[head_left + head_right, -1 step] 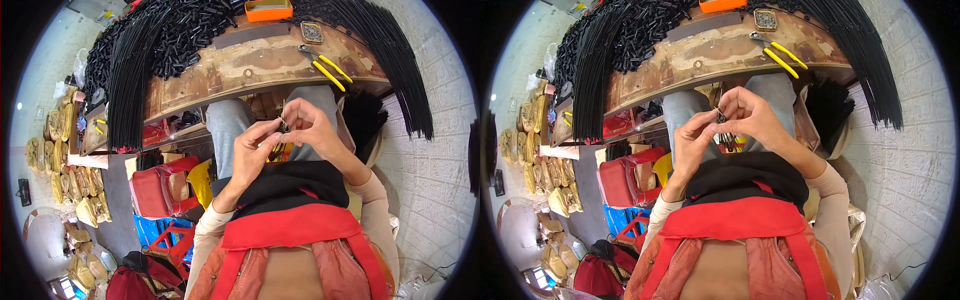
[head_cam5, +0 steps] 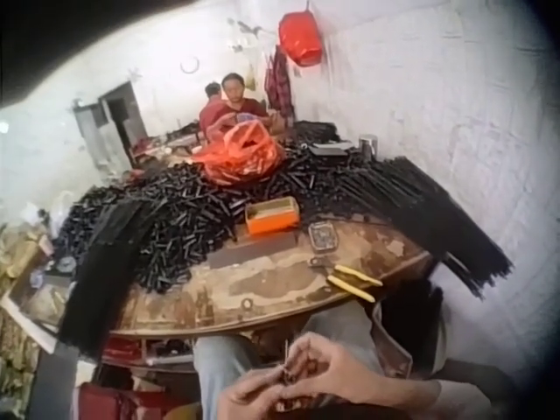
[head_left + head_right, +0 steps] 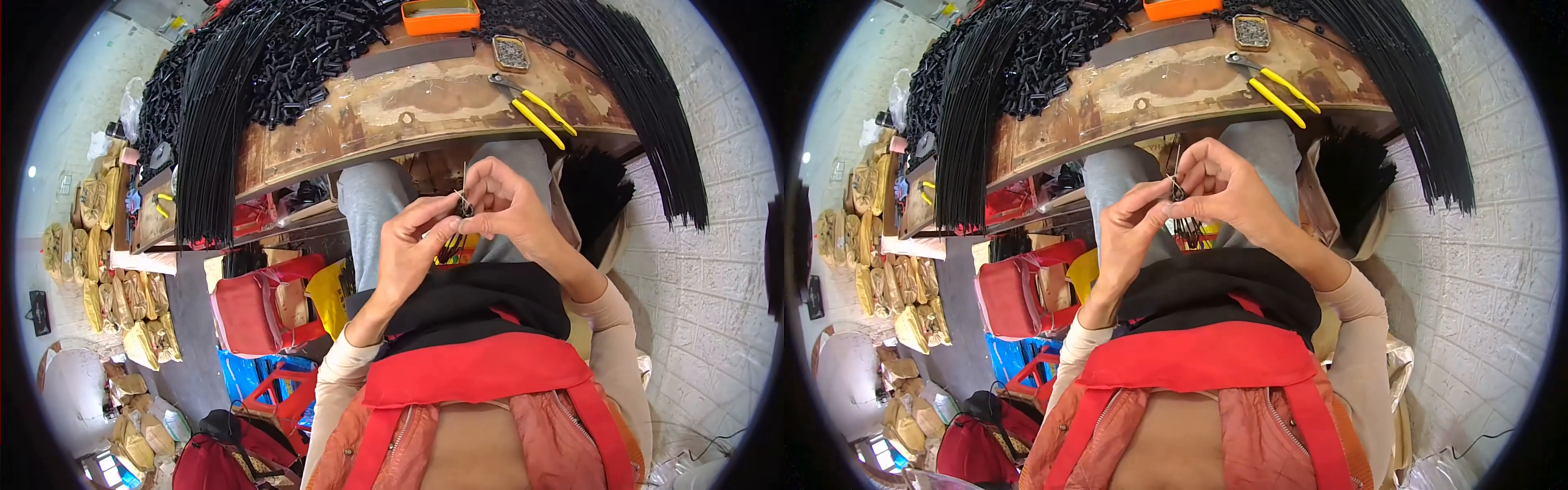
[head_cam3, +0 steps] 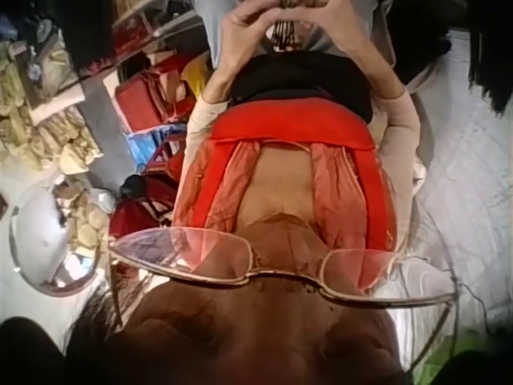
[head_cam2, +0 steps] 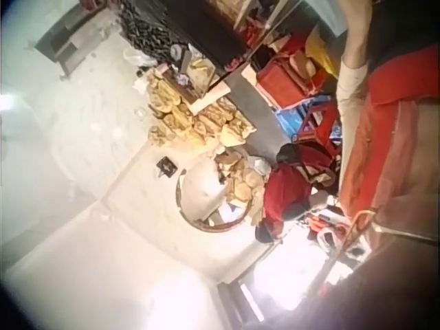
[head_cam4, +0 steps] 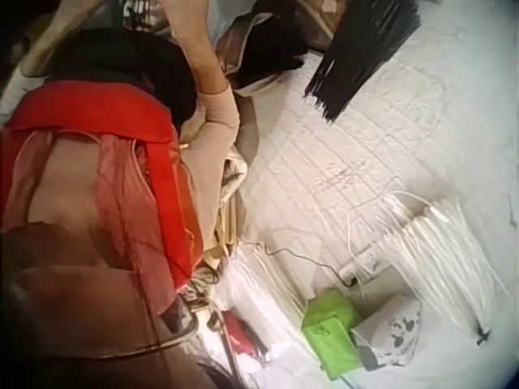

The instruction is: Cutting long black plastic tubes to size and organizing them into bundled sets at a manufacturing workbench.

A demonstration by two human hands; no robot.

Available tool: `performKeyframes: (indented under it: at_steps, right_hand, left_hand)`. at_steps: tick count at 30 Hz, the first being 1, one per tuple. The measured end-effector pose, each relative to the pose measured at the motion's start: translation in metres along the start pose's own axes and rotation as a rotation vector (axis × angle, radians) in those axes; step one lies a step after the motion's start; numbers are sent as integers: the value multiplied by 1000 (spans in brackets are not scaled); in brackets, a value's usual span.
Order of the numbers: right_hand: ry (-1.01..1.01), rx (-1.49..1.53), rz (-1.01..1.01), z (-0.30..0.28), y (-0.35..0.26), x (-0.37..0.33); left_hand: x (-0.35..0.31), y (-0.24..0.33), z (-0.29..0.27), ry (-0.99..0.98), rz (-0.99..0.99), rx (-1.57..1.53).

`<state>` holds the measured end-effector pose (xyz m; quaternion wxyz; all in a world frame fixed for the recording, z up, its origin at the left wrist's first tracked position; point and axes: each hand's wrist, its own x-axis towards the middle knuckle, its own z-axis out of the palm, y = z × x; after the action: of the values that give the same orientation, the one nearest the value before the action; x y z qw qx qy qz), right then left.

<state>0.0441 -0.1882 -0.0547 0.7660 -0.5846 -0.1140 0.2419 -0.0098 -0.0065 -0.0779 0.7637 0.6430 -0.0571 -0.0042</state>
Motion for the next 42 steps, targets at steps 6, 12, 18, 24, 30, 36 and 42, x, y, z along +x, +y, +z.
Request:
performKeyframes:
  at_steps: [6, 12, 18, 24, 30, 36, 42]
  right_hand:
    - [-157, -40, 39, 2, -6, 0]
    - [-206, -70, 83, 6, -15, -6]
    - [-197, -86, 212, -1, -22, -6]
    - [-118, -62, 199, -9, -13, 0]
    - [-40, 105, 230, -4, -11, 1]
    - [-220, 229, 366, -2, -30, -3]
    - [-383, -292, -31, 3, -30, -12]
  left_hand:
    - [9, -2, -20, -75, -99, -99]
    - [1, -3, -4, 15, 23, -44]
    - [-2, -8, 8, 53, 103, 264]
    - [-8, -8, 6, 49, 106, 328]
    - [-9, -6, 4, 28, 31, 27]
    - [-3, 9, -12, -109, -59, -269]
    - [4, 33, -19, -371, -245, -296]
